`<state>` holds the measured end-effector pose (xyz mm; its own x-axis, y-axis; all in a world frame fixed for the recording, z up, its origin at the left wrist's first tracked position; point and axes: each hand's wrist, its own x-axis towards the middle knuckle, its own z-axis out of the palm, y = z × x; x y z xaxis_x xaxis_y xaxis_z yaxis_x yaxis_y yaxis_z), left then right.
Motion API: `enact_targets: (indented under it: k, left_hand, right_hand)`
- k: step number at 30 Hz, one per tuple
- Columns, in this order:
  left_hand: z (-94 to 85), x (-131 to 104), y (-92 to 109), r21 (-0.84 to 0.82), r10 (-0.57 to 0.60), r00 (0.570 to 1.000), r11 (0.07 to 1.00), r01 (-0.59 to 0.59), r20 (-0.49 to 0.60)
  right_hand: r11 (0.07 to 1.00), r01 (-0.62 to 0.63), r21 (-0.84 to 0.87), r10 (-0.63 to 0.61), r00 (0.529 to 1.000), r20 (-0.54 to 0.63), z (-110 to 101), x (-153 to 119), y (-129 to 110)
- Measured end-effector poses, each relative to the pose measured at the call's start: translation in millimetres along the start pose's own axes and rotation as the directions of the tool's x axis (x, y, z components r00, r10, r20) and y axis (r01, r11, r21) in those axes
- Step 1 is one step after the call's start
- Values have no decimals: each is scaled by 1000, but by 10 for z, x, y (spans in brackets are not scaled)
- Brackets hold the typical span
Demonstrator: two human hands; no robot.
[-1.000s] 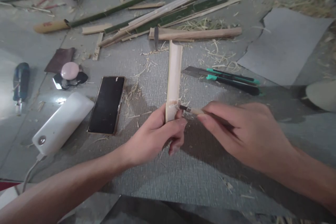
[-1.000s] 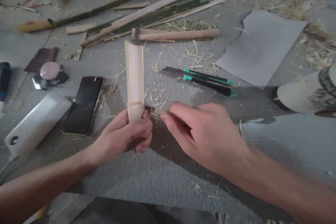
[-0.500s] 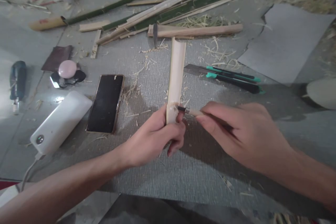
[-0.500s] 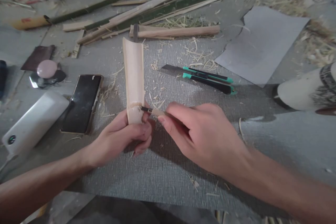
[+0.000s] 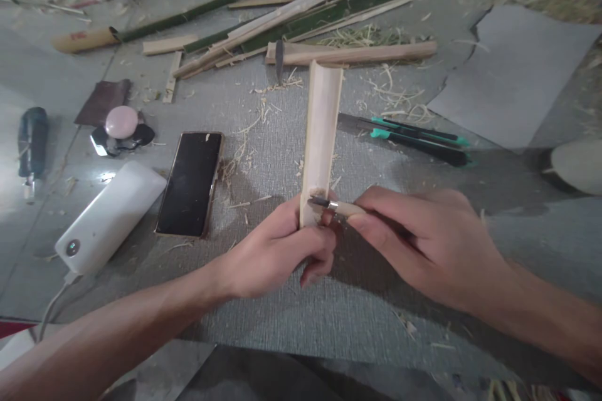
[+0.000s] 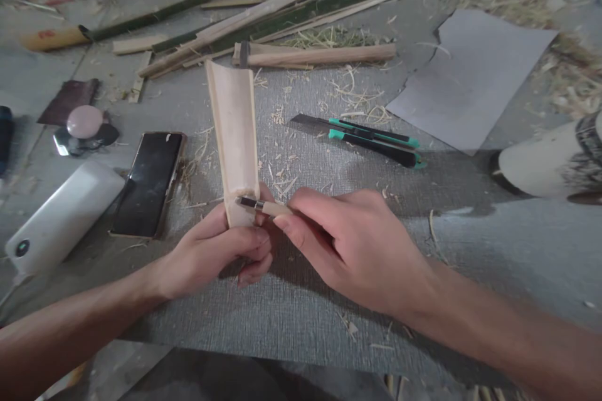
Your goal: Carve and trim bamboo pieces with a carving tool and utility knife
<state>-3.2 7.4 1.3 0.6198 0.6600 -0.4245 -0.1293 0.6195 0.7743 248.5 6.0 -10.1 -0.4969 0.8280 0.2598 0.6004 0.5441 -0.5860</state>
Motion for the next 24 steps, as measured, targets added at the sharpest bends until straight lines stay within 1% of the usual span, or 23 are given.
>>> enact_targets:
  k: [2, 4, 7, 10, 14, 17, 21, 24]
  left_hand:
    - [-13, 8, 8, -15, 14, 999, 1000, -14, 31]
    - [-29, 20, 19, -23, 4, 999, 1000, -2, 46]
    - [-44, 34, 23, -28, -29, 999, 999, 30, 27]
    - [-49, 37, 4, -48, 3, 1000, 999, -3, -13]
    - [-49, 35, -14, -10, -2, 1000, 1000, 1, -30]
    - [-34, 44, 1, -1, -5, 1000, 1000, 5, -26]
    - [-4, 45, 32, 45, -65, 997, 997, 66, -31]
    - [-9, 26, 51, 40, -60, 998, 997, 60, 9]
  right_hand:
    - [1000, 6, 29, -6, 1000, 18, -12, -3, 9]
    - [1000, 10, 29, -10, 1000, 19, -25, -8, 2]
    - [1000, -4, -28, 4, 1000, -11, -43, -18, -24]
    - [995, -29, -97, 26, 999, -35, -58, -19, -47]
    - [989, -52, -140, 48, 998, -29, -74, 1, -65]
    - [990, -58, -130, 56, 998, -15, -90, 25, -82]
    - [994, -29, -103, 31, 999, 25, -110, 53, -108]
    - [995, -29, -95, 31, 999, 21, -102, 40, -114]
